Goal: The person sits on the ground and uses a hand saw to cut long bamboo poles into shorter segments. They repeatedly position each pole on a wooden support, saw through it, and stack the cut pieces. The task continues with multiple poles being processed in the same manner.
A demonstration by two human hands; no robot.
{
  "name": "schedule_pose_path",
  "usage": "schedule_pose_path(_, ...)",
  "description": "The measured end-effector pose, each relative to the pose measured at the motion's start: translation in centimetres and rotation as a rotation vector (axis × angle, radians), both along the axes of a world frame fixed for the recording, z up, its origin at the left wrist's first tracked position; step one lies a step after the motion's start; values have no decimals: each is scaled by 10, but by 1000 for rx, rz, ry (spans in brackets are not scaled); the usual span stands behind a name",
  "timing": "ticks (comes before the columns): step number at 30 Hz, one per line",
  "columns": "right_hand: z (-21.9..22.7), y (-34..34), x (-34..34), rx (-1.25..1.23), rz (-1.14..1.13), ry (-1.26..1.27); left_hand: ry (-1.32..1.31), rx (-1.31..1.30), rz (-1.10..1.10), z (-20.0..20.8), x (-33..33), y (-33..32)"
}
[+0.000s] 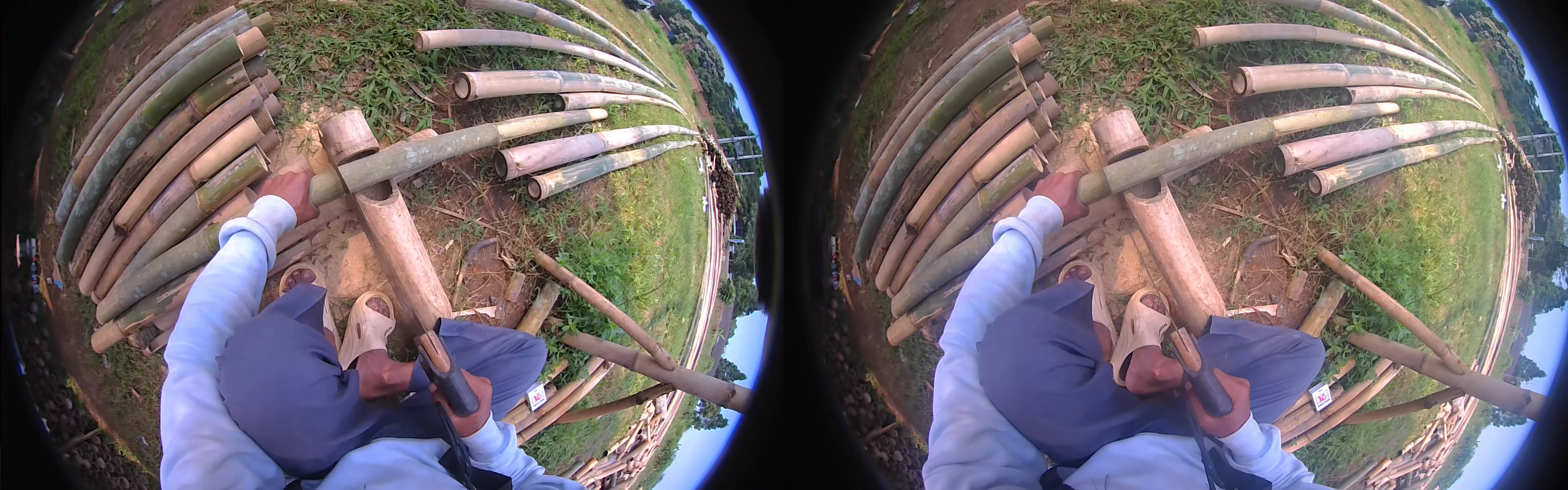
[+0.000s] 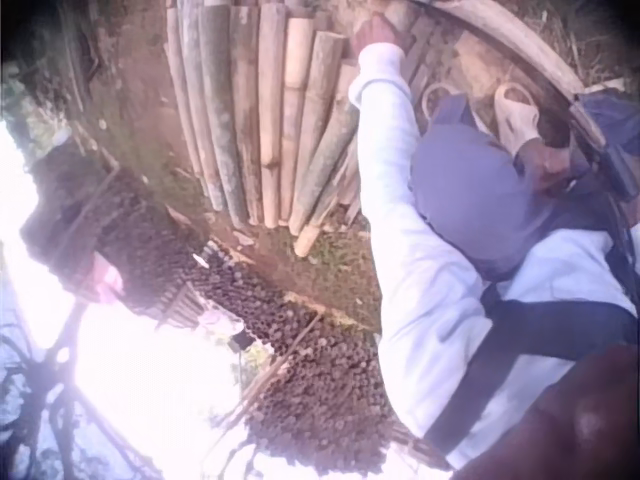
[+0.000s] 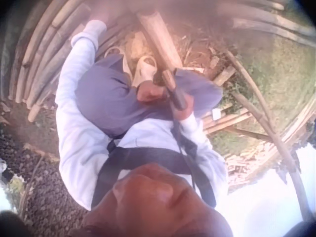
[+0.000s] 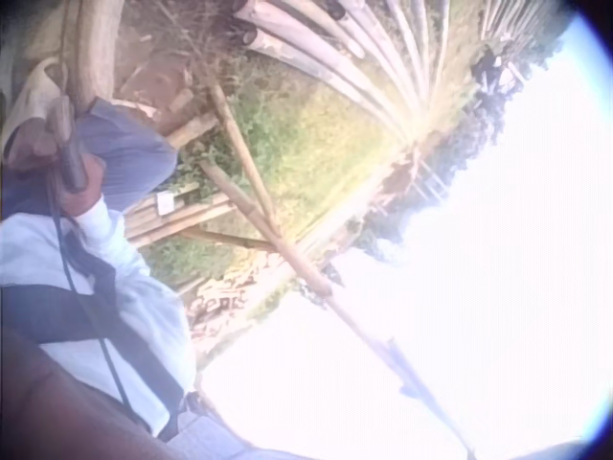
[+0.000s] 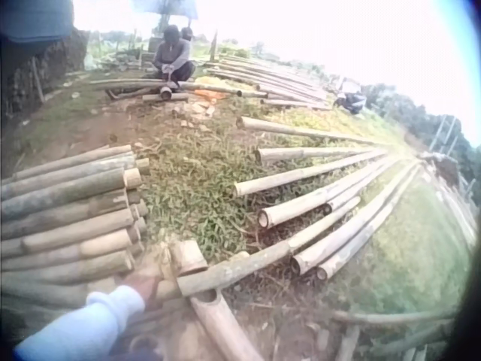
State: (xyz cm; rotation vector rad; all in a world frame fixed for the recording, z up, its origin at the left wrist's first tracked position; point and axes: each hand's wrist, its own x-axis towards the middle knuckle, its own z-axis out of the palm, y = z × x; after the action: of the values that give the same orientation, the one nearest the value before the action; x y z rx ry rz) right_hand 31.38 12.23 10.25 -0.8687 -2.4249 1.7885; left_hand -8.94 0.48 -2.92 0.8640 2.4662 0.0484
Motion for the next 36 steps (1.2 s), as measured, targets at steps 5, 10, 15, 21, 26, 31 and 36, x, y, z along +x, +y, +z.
schedule_pose_path(5,-62,21,-110,-50,-37,112,45,40,4,10,3,16)
schedule_pose_path(10,-65,3,-82,23,-32,183,30,-2,-10,4,0,7)
schedule_pose_path(15,-18,1,-4,15,-10,54,61,25,-3,0,1,2)
schedule_pose_path(21,-77,20,-145,-9,-23,106,45,19,-44,-3,11,18)
schedule_pose_path(26,-68,-3,-95,-5,-40,161,51,17,-1,5,3,6)
schedule_pose_path(31,-11,-1,5,162,18,57,2,-25,-9,13,9,5)
schedule_pose_path(36,4,26,3,70,-57,-83,41,-1,11,16,12,14)
